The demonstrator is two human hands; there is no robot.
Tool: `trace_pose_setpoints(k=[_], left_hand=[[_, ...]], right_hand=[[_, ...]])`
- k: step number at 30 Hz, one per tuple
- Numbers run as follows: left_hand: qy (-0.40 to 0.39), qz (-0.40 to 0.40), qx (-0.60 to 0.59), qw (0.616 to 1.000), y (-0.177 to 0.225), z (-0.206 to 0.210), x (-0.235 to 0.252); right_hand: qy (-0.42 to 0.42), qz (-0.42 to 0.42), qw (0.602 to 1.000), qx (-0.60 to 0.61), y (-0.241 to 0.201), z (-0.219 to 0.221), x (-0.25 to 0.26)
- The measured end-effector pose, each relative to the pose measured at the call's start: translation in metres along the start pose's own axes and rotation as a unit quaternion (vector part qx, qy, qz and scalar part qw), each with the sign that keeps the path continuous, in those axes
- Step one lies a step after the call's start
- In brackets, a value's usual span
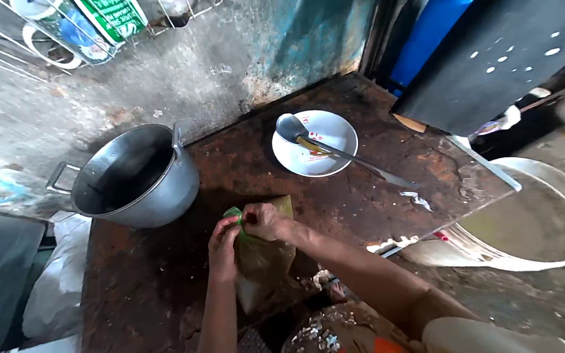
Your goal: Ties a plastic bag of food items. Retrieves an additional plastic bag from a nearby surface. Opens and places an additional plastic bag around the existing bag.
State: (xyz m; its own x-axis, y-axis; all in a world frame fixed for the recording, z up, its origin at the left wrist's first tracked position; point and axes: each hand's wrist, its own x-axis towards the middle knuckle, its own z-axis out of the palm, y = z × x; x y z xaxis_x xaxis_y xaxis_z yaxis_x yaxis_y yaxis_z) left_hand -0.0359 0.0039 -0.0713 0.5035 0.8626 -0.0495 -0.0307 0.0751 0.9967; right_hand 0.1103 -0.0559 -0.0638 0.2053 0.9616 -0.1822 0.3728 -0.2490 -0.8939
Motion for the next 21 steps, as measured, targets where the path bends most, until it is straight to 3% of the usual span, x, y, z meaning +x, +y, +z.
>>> trace_pose_setpoints(k=[5,9,13,16,18,21], left_hand=[[-0.016,0.045,0.045,0.998,0.001,-0.01,0.002],[-0.083,0.118,0.185,0.972,0.006,-0.019,-0.002],[-0.029,0.135,0.361,0.922,0.014,-0.006,-0.021],[0.018,0.187,0.4,0.897,0.007,0.001,-0.027],[0.031,0.159,0.389,0.907,0.008,0.002,-0.027],[0.041,0.061,0.326,0.942,0.016,-0.002,-0.023]], right_hand=[[-0.025,-0.022,0.997,0.068,0.003,-0.004,-0.005],[-0.057,-0.03,0.995,0.072,0.006,-0.012,-0.004],[-0.058,-0.017,0.997,-0.054,-0.005,-0.013,-0.008],[-0.044,-0.005,0.992,-0.114,-0.011,-0.006,-0.014],[-0.03,-0.015,0.996,-0.08,-0.008,-0.003,-0.016],[-0.016,-0.051,0.993,0.102,0.0,0.001,-0.022]])
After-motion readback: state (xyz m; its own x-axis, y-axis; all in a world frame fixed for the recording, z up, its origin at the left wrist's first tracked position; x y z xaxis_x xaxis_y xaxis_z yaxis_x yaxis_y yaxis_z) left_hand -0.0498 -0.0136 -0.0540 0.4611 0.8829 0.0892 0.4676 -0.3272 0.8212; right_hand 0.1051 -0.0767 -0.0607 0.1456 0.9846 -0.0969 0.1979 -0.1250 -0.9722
